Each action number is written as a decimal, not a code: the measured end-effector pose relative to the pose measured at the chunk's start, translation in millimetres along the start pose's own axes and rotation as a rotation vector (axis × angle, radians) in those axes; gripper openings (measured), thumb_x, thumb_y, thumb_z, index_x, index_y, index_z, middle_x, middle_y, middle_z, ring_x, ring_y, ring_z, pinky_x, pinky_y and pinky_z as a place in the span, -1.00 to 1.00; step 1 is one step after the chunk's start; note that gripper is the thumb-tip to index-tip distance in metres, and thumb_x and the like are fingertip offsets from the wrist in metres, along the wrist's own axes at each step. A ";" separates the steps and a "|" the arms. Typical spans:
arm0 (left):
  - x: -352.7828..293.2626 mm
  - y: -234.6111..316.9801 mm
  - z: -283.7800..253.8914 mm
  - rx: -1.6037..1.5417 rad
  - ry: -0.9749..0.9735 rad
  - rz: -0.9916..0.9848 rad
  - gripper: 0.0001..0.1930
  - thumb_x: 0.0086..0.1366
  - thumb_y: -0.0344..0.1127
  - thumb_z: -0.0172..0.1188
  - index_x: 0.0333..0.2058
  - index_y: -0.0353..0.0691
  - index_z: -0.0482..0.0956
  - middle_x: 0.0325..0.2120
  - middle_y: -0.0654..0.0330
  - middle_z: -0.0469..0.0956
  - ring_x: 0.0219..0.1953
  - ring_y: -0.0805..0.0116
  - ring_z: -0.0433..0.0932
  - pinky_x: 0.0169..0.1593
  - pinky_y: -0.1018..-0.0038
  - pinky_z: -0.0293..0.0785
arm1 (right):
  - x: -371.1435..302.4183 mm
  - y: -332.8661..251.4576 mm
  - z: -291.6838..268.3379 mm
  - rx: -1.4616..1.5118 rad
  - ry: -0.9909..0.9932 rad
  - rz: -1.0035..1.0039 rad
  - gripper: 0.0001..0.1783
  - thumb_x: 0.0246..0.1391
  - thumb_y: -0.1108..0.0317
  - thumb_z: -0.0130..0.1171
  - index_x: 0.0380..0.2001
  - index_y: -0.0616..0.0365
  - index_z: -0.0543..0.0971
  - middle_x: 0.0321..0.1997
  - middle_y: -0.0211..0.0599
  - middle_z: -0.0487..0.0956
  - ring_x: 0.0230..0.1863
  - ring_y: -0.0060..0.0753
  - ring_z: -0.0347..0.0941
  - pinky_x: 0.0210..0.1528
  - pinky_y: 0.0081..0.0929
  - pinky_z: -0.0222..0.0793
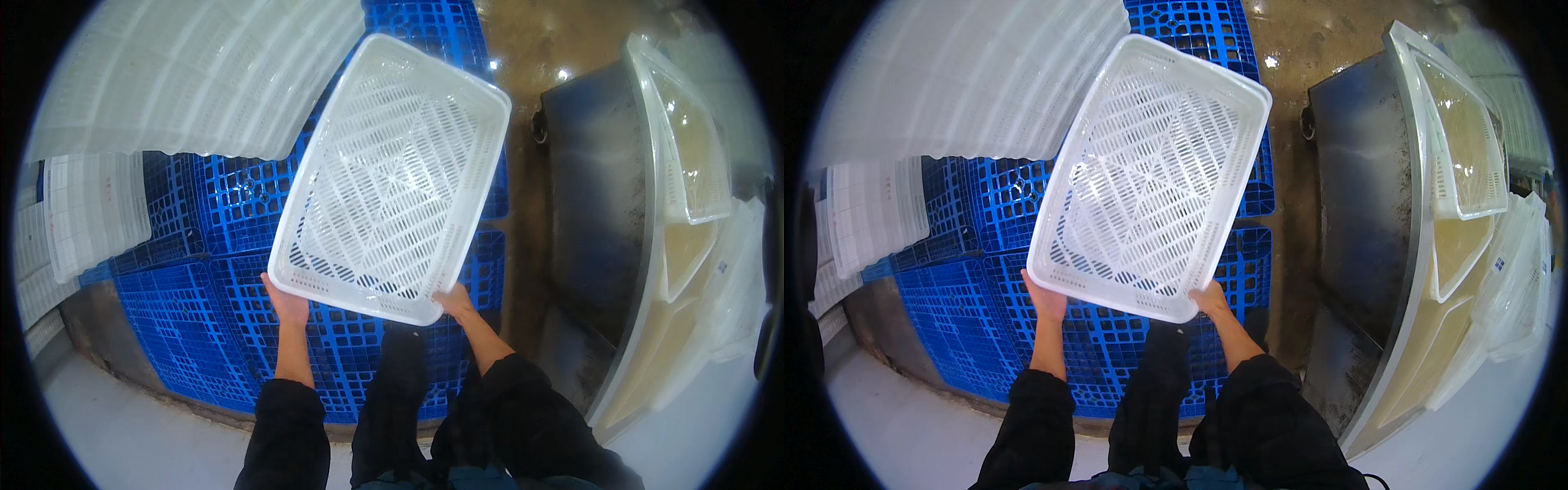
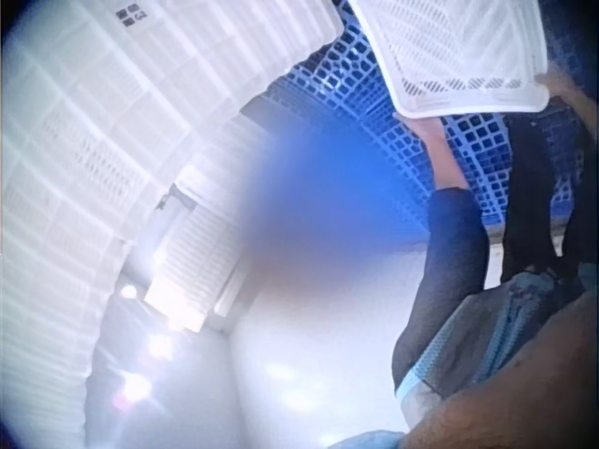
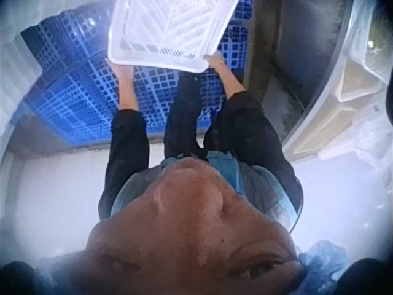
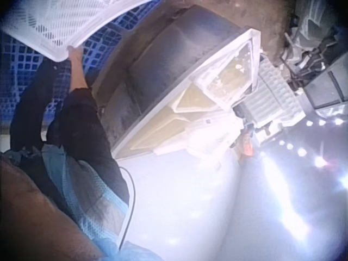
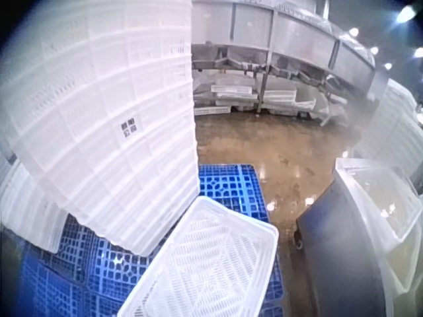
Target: The person repeatedly picks up white plastic baskets, dips them into a water-filled tub, and places them onto a stack on a blue pallet. The person handles the baskets one at a time, rinsing them in the water and stacking them neatly.
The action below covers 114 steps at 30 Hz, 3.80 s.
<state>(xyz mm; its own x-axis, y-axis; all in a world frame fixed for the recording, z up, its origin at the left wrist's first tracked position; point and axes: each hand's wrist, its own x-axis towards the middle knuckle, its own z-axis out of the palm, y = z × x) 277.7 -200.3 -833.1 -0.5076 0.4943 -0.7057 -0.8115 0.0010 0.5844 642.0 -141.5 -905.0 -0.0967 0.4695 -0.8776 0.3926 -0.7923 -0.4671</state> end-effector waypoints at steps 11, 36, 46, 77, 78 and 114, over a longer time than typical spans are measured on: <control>10.9 -47.7 -40.3 0.157 0.108 0.016 -0.42 0.23 -0.55 -0.06 0.24 -0.17 0.13 0.17 0.07 0.29 0.20 0.12 0.29 0.26 0.23 0.21 | -31.7 9.9 7.4 0.201 0.170 -0.143 -0.45 -0.05 0.62 0.03 0.11 0.31 0.39 0.04 -0.09 0.53 0.05 -0.25 0.45 0.09 -0.42 0.32; 73.1 -55.4 -49.9 0.574 0.124 -0.170 -0.43 0.29 -0.14 0.14 0.20 -0.21 0.23 0.17 0.01 0.23 0.17 0.08 0.30 0.08 0.08 0.42 | 19.7 10.9 8.9 -0.284 0.363 -0.126 -0.51 -0.01 0.17 0.28 -0.10 0.31 0.54 -0.22 -0.07 0.63 -0.21 -0.22 0.57 -0.14 -0.31 0.48; -66.4 -54.9 -154.4 0.848 0.040 -0.555 -0.43 0.32 0.03 0.06 0.19 -0.10 0.20 0.15 0.01 0.33 0.16 0.05 0.36 0.16 0.14 0.31 | -193.7 -48.5 -126.4 -0.061 0.398 -0.484 -0.68 0.07 0.38 0.13 -0.08 0.22 0.55 -0.17 -0.18 0.58 -0.20 -0.41 0.52 -0.11 -0.45 0.44; -381.1 -168.4 93.4 1.462 -0.250 -0.341 -0.73 0.37 -0.12 0.02 -0.11 -0.16 0.45 -0.31 0.22 0.57 -0.31 0.44 0.58 -0.31 0.52 0.50 | -449.9 246.9 -715.3 -0.016 1.143 -0.318 -0.63 0.24 0.14 -0.04 -0.34 0.26 0.55 -0.48 -0.03 0.55 -0.44 -0.19 0.49 -0.33 -0.26 0.34; -381.5 -170.7 103.8 1.456 -0.271 -0.331 -0.72 0.37 -0.12 0.02 -0.10 -0.16 0.45 -0.30 0.22 0.57 -0.31 0.44 0.58 -0.32 0.52 0.50 | -476.5 245.9 -722.8 -0.002 1.201 -0.315 -0.64 0.24 0.15 -0.04 -0.34 0.26 0.55 -0.51 -0.04 0.54 -0.46 -0.28 0.48 -0.33 -0.29 0.34; -602.8 -123.9 41.5 0.576 -0.472 -0.395 -0.57 0.35 -0.18 -0.01 0.11 -0.27 0.29 0.06 -0.06 0.40 0.07 0.06 0.44 0.10 0.22 0.39 | -669.7 1.1 -485.1 -0.056 1.642 -0.882 -0.55 0.09 0.04 0.09 -0.58 0.24 0.57 -0.63 -0.01 0.48 -0.60 -0.07 0.41 -0.49 -0.22 0.26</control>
<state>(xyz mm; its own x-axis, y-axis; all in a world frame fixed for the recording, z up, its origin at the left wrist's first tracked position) 696.3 -462.4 -463.5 0.0610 0.6761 -0.7343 -0.5647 0.6300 0.5332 1150.9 -267.7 -265.6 0.5908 0.5717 0.5694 0.7561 -0.1458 -0.6380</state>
